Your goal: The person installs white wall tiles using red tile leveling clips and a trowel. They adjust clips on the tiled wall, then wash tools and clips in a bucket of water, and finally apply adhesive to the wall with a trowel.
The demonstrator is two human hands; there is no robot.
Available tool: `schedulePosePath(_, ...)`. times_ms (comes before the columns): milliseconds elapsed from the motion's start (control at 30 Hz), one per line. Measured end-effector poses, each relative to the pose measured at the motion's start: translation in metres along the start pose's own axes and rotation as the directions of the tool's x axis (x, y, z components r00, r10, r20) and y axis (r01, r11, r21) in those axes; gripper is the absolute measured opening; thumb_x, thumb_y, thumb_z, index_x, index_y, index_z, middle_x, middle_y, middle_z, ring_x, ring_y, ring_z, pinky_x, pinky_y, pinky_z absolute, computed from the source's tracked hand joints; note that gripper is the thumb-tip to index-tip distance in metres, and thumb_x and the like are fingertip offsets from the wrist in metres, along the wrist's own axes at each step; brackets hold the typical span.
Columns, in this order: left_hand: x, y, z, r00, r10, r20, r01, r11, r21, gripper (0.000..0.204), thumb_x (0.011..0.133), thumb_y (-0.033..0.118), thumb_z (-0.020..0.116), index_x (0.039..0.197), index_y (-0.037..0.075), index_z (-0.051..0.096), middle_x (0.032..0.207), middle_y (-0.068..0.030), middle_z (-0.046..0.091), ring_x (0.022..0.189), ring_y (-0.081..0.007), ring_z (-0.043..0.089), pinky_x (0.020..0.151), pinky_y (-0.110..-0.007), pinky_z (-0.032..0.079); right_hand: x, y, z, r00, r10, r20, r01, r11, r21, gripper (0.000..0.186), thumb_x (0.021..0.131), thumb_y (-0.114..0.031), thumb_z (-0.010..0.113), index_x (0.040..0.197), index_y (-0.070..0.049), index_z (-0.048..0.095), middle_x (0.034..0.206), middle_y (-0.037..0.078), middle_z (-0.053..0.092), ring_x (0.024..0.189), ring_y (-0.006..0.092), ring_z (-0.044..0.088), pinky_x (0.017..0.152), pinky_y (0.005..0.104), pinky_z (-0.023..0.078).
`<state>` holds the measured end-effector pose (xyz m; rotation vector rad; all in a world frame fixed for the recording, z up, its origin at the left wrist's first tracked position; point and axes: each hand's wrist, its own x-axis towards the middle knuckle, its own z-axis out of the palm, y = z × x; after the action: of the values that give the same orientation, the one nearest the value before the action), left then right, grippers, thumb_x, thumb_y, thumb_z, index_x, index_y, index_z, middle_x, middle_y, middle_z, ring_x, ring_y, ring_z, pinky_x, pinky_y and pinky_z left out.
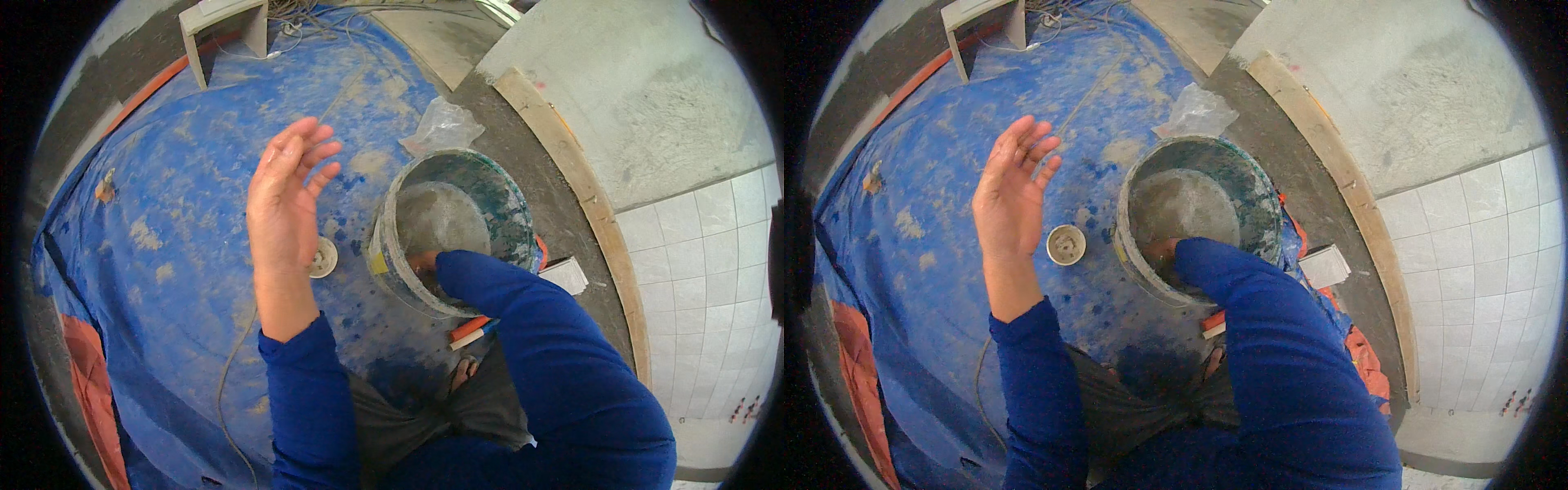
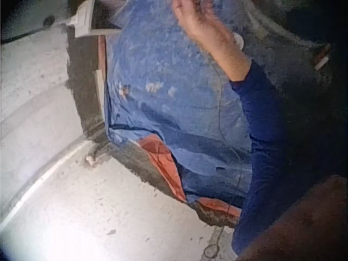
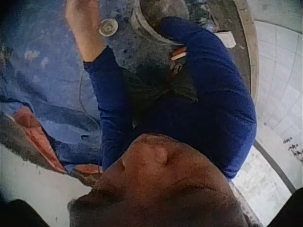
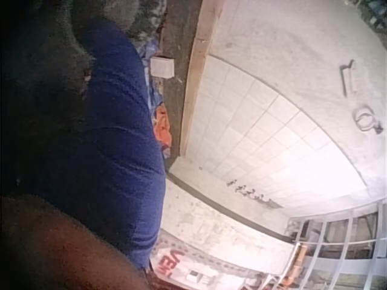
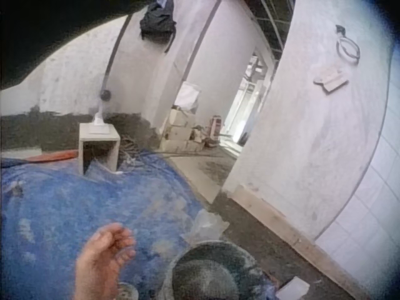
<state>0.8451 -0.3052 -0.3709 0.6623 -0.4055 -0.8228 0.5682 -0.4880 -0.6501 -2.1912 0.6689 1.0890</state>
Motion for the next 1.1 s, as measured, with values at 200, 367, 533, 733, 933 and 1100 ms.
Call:
schedulePosePath(200, 0.004, -0.003, -0.006, 1.0, -0.015, -0.017, 0.014, 0.999, -0.053, 0.044, 0.098, 0.032, 0.063, 0.129, 0.001, 0.061, 0.122, -0.0124, 0.066, 0.11, -0.0222, 0.063, 0.095, -0.038, 0.048, -0.012, 0.024, 0.001, 1.0, -0.001, 0.028, 0.004, 0.996, -0.089, 0.047, 0.092, -0.049, 0.063, 0.12, -0.013, 0.074, 0.117, 0.016, 0.071, 0.116, 0.027, 0.062, 0.102, 0.0443, 0.047)
schedulePosePath(367, 0.01, -0.018, -0.005, 0.993, -0.11, -0.028, 0.108, 0.991, -0.076, 0.043, 0.098, 0.032, 0.064, 0.128, 0.001, 0.061, 0.119, -0.0098, 0.066, 0.108, -0.0214, 0.062, 0.093, -0.037, 0.046, -0.034, 0.012, -0.014, 0.99, 0.079, 0.116, -0.118, 0.916, 0.384, 0.047, 0.091, -0.054, 0.064, 0.115, -0.015, 0.076, 0.104, 0.014, 0.069, 0.106, 0.0263, 0.061, 0.099, 0.0429, 0.048)
schedulePosePath(533, 0.012, -0.033, 0.003, 0.989, -0.146, 0.0, 0.145, 0.986, -0.086, 0.043, 0.098, 0.033, 0.064, 0.128, 0.002, 0.062, 0.12, -0.0097, 0.067, 0.11, -0.0216, 0.062, 0.095, -0.038, 0.046, -0.066, -0.04, -0.025, 0.903, 0.344, 0.258, -0.418, 0.56, 0.715, 0.043, 0.092, -0.056, 0.062, 0.1, -0.015, 0.073, 0.079, 0.003, 0.053, 0.081, 0.0213, 0.054, 0.085, 0.0381, 0.048)
schedulePosePath(733, 0.005, -0.038, 0.021, 0.985, -0.17, 0.039, 0.164, 0.978, 0.131, 0.045, 0.097, 0.034, 0.065, 0.129, 0.003, 0.063, 0.122, -0.0101, 0.067, 0.112, -0.0219, 0.062, 0.096, -0.037, 0.046, -0.104, -0.072, -0.043, 0.986, -0.06, 0.157, -0.119, 0.417, 0.901, 0.039, 0.096, -0.053, 0.058, 0.1, -0.017, 0.071, 0.075, -0.004, 0.056, 0.067, 0.0128, 0.057, 0.056, 0.0314, 0.044)
schedulePosePath(933, 0.005, -0.035, 0.021, 0.994, -0.105, -0.04, 0.112, 0.954, 0.279, 0.043, 0.095, 0.034, 0.068, 0.125, 0.003, 0.067, 0.119, -0.0103, 0.069, 0.108, -0.0211, 0.064, 0.093, -0.036, 0.048, -0.121, -0.084, -0.058, 0.961, -0.152, 0.229, -0.149, 0.411, 0.899, 0.042, 0.092, -0.051, 0.064, 0.117, -0.019, 0.07, 0.104, 0.003, 0.07, 0.085, 0.0178, 0.069, 0.063, 0.0358, 0.058)
schedulePosePath(1100, 0.01, -0.04, 0.019, 0.994, -0.081, -0.074, 0.101, 0.942, 0.32, 0.042, 0.094, 0.034, 0.069, 0.123, 0.004, 0.068, 0.117, -0.0103, 0.07, 0.108, -0.021, 0.064, 0.092, -0.035, 0.048, -0.137, -0.079, -0.061, 0.97, -0.129, 0.208, -0.123, 0.479, 0.869, 0.046, 0.088, -0.049, 0.071, 0.12, -0.016, 0.069, 0.109, 0.006, 0.069, 0.095, 0.0204, 0.067, 0.062, 0.0369, 0.058)
